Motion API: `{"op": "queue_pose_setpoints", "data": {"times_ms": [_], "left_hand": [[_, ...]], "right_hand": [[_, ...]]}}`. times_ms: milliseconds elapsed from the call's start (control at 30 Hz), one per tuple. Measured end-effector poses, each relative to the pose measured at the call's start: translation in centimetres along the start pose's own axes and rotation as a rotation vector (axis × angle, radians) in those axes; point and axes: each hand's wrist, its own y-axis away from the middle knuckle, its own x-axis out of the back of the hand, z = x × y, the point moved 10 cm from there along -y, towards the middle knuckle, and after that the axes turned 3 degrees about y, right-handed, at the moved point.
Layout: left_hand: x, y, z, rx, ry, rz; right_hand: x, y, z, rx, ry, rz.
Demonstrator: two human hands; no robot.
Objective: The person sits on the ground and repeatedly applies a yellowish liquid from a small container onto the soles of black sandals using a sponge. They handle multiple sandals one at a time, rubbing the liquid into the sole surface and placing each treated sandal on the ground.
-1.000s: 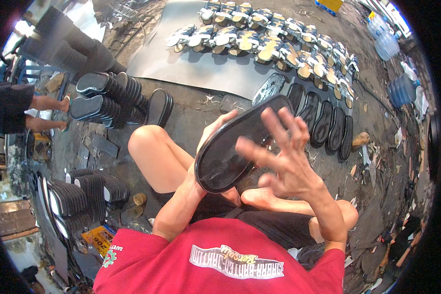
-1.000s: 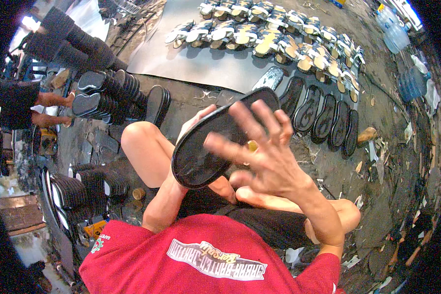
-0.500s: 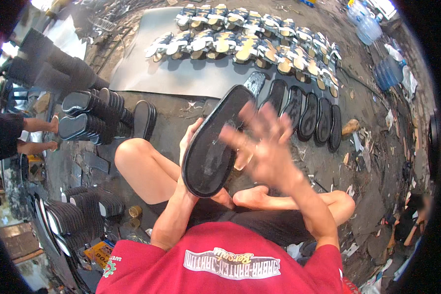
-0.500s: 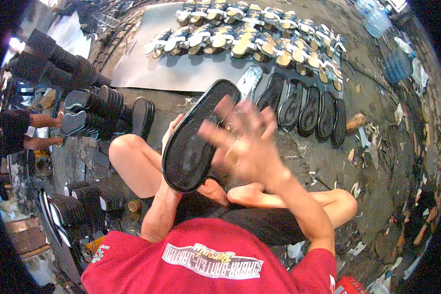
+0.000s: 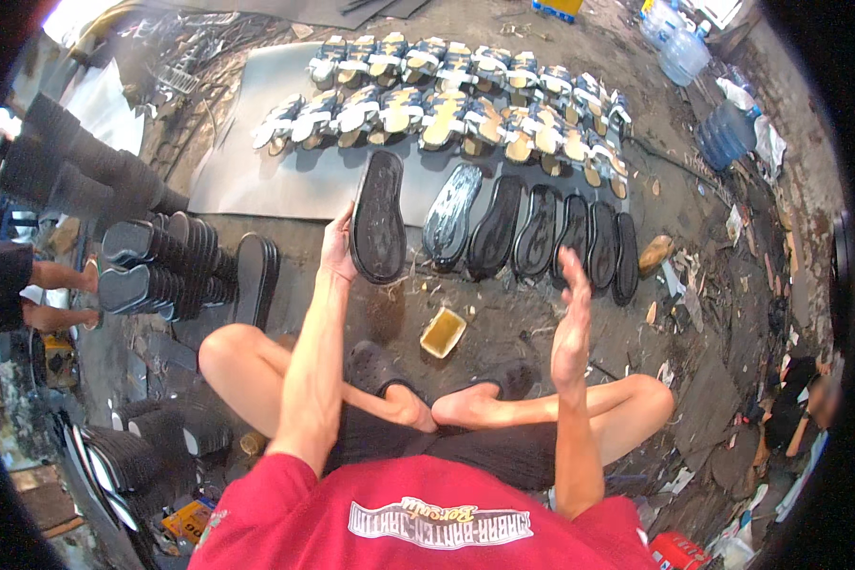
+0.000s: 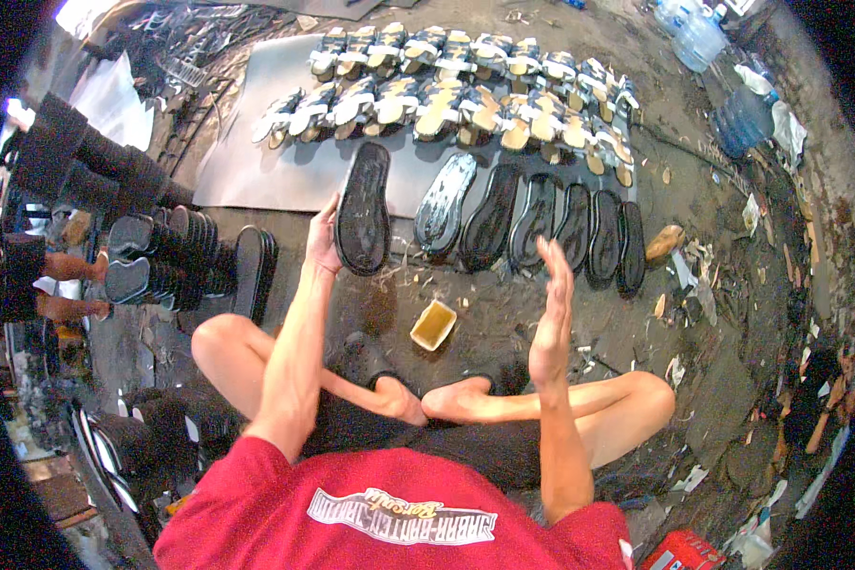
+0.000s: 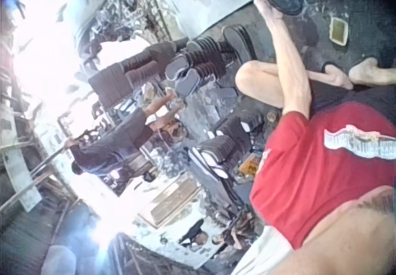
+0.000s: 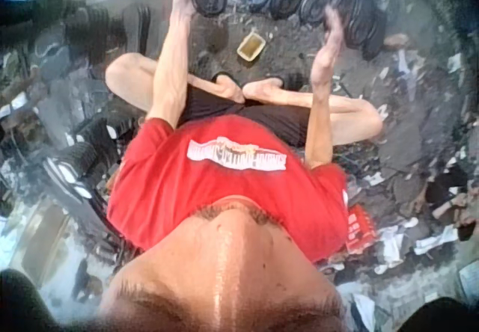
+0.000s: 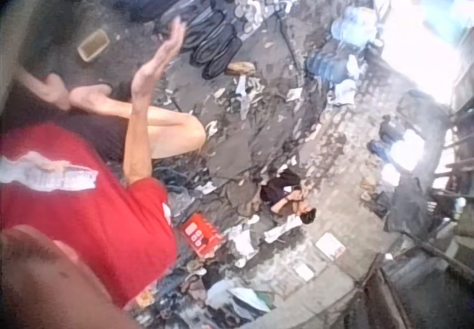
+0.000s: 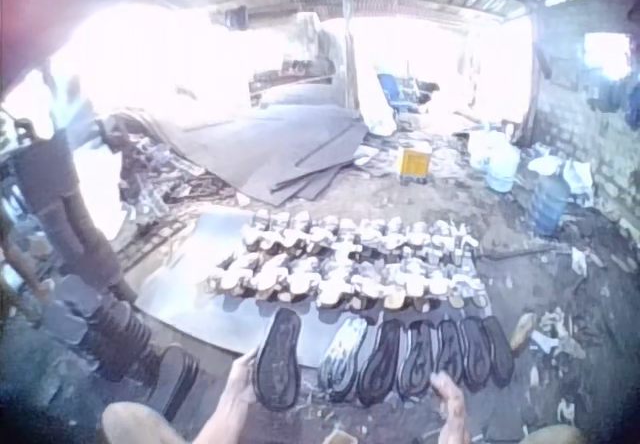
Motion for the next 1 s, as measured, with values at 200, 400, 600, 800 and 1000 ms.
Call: {"op": "queue_pose_setpoints", "data": {"times_ms": [200, 400, 600, 800, 1000], "left_hand": [[9.6, -9.6, 1.1, 0.095, -0.406, 0.294], [8.4, -13.7, 3.9, -0.221, -1.088, 0.352], [2.2, -11.2, 9.6, -0.318, -1.609, 0.234], [0.5, 4.3, 17.1, 0.303, -2.323, -0.018], [9.0, 19.1, 20.2, -0.052, -2.353, 0.792]], "right_hand": [[1.2, 7.0, 8.4, -0.353, -0.05, 0.017], [1.2, 7.9, 9.0, -0.437, 0.022, 0.067], [-4.1, 9.6, 17.5, -0.816, -0.095, -0.052], [-9.9, 7.8, 14.3, -0.162, 0.709, -0.358], [-11.7, 10.2, 15.2, -0.078, 0.778, -0.432]]}}
